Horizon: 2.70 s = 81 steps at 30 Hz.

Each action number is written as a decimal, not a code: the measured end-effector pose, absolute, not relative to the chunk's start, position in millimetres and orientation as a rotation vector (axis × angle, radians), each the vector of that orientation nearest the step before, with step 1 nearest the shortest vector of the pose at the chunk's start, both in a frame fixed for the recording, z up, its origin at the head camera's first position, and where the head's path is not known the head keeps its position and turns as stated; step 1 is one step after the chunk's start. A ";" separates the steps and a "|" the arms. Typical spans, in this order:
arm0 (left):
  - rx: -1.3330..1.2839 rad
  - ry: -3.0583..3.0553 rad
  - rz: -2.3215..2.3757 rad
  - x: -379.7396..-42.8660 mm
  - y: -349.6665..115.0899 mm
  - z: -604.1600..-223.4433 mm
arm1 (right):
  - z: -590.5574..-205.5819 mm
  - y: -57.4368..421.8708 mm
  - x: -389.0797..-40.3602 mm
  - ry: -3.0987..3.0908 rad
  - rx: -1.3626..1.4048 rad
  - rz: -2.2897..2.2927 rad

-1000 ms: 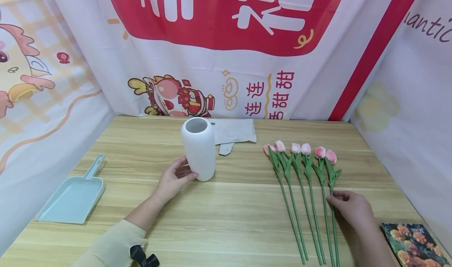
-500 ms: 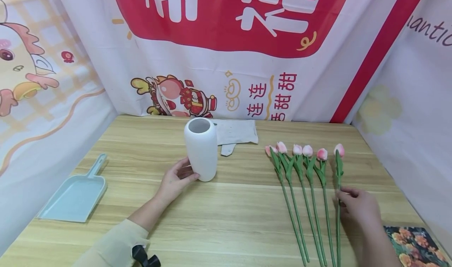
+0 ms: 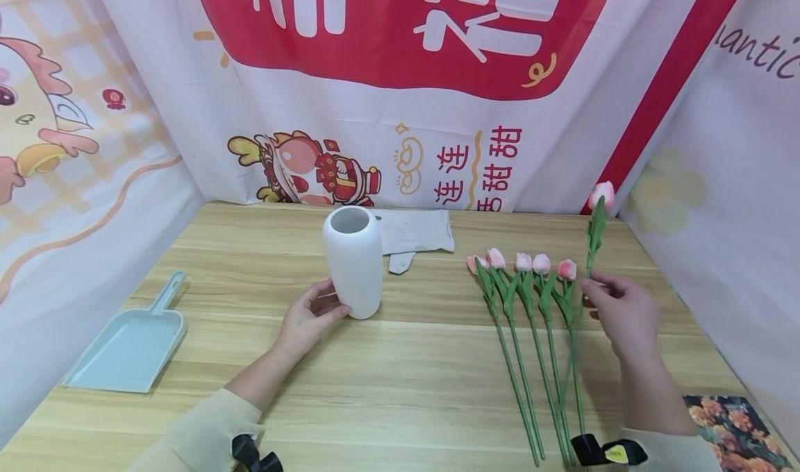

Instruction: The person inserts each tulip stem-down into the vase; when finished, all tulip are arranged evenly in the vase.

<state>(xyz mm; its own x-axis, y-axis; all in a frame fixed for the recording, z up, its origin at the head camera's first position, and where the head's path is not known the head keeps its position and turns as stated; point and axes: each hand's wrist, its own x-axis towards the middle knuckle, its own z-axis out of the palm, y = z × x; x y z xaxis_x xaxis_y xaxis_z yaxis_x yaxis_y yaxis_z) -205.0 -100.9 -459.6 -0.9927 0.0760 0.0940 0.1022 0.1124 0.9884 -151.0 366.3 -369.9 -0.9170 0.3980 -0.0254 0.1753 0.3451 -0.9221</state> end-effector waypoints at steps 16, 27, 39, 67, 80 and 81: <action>-0.207 -2.322 -2.065 -206.0 -101.9 -460.7 | -337.6 270.2 -196.4 -2.033 -0.395 1.931; -0.205 -2.309 -2.055 -204.5 -100.5 -459.3 | -315.6 212.4 -216.5 -1.902 -0.414 2.131; -0.220 -2.303 -2.062 -207.1 -102.7 -464.1 | -296.8 168.9 -223.2 -1.473 -0.345 2.459; -0.209 -2.312 -2.063 -205.4 -101.8 -461.6 | -289.0 136.6 -223.7 -1.315 0.005 2.154; -0.200 -2.302 -2.076 -206.6 -101.0 -463.4 | -285.3 106.8 -223.7 -1.664 0.304 1.960; -0.201 -2.299 -2.080 -206.2 -101.0 -463.0 | -286.0 104.3 -224.0 -1.713 0.309 1.933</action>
<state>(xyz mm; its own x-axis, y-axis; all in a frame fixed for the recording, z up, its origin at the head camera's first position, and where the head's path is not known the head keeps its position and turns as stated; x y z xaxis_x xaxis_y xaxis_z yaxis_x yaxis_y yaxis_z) -206.2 -101.0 -463.0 -0.9910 0.0720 0.1125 0.1191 0.0953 0.9883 -224.0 104.3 -286.0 -0.8311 0.2369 0.5032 -0.5280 -0.0518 -0.8477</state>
